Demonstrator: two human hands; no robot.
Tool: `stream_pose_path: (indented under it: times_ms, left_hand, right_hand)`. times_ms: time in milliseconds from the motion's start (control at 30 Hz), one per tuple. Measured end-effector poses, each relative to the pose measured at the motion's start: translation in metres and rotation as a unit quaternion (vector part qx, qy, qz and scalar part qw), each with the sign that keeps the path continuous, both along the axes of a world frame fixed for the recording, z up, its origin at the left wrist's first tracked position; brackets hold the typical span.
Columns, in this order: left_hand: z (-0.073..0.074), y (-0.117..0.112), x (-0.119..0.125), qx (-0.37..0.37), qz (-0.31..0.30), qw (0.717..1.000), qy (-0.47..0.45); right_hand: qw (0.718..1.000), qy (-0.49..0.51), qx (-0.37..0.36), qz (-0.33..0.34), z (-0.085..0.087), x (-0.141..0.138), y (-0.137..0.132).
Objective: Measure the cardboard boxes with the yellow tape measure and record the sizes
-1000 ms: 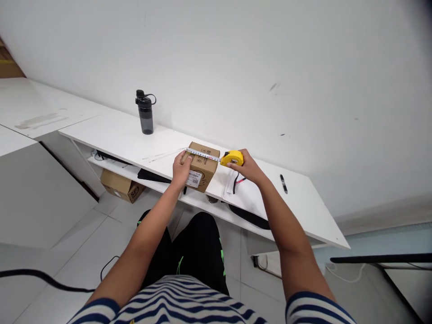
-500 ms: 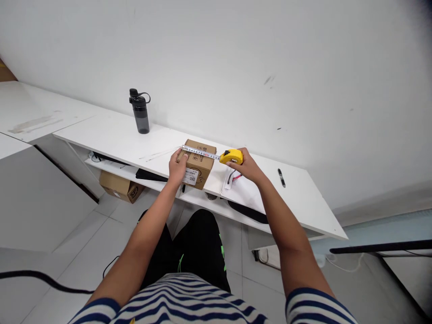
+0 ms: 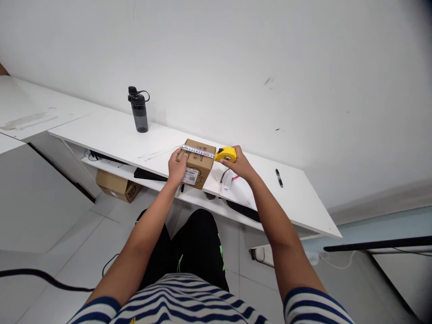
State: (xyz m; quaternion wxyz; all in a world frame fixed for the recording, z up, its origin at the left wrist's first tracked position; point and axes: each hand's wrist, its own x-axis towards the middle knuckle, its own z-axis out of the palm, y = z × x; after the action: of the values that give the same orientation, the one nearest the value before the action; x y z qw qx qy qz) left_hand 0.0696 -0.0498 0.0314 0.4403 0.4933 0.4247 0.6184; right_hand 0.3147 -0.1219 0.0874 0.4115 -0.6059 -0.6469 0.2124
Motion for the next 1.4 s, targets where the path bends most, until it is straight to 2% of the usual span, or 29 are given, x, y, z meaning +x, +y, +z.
stream_pose_path:
  times_ms: [233, 400, 533, 633, 833, 1000, 1067, 1233, 1400]
  left_hand:
    - [0.0, 0.0, -0.003, -0.002, 0.023, 1.0, -0.012]
    - [0.002, 0.002, -0.007, -0.004, 0.039, 0.999, -0.012]
    - [-0.002, -0.001, -0.007, -0.004, 0.052, 0.999, -0.002]
    - [-0.008, -0.004, -0.002, 0.038, 0.081, 0.996, 0.022]
    - [-0.013, -0.002, 0.004, 0.055, 0.101, 0.991, 0.073]
    - [-0.008, -0.004, 0.002, 0.058, 0.105, 0.988, 0.096]
    - [-0.007, -0.005, 0.001, 0.06, 0.105, 0.987, 0.101]
    - [-0.005, -0.004, 0.002, 0.054, 0.108, 0.986, 0.117]
    - [-0.002, -0.004, 0.002, 0.037, 0.106, 0.986, 0.125]
  right_hand:
    - [1.0, -0.012, 0.005, -0.017, 0.015, -0.014, 0.017]
    - [1.0, 0.018, 0.015, 0.004, 0.015, -0.02, 0.03]
    - [1.0, -0.007, 0.009, 0.022, 0.02, -0.016, 0.034]
    - [0.996, -0.072, -0.025, 0.048, 0.034, -0.014, 0.037]
    - [0.958, -0.265, -0.081, 0.075, 0.072, -0.029, 0.047]
    - [0.913, -0.381, -0.102, 0.102, 0.089, -0.053, 0.06]
    - [0.903, -0.401, -0.115, 0.1, 0.093, -0.059, 0.063]
    - [0.905, -0.38, -0.164, 0.102, 0.102, -0.065, 0.063]
    - [0.9, -0.387, -0.159, 0.118, 0.104, -0.073, 0.058]
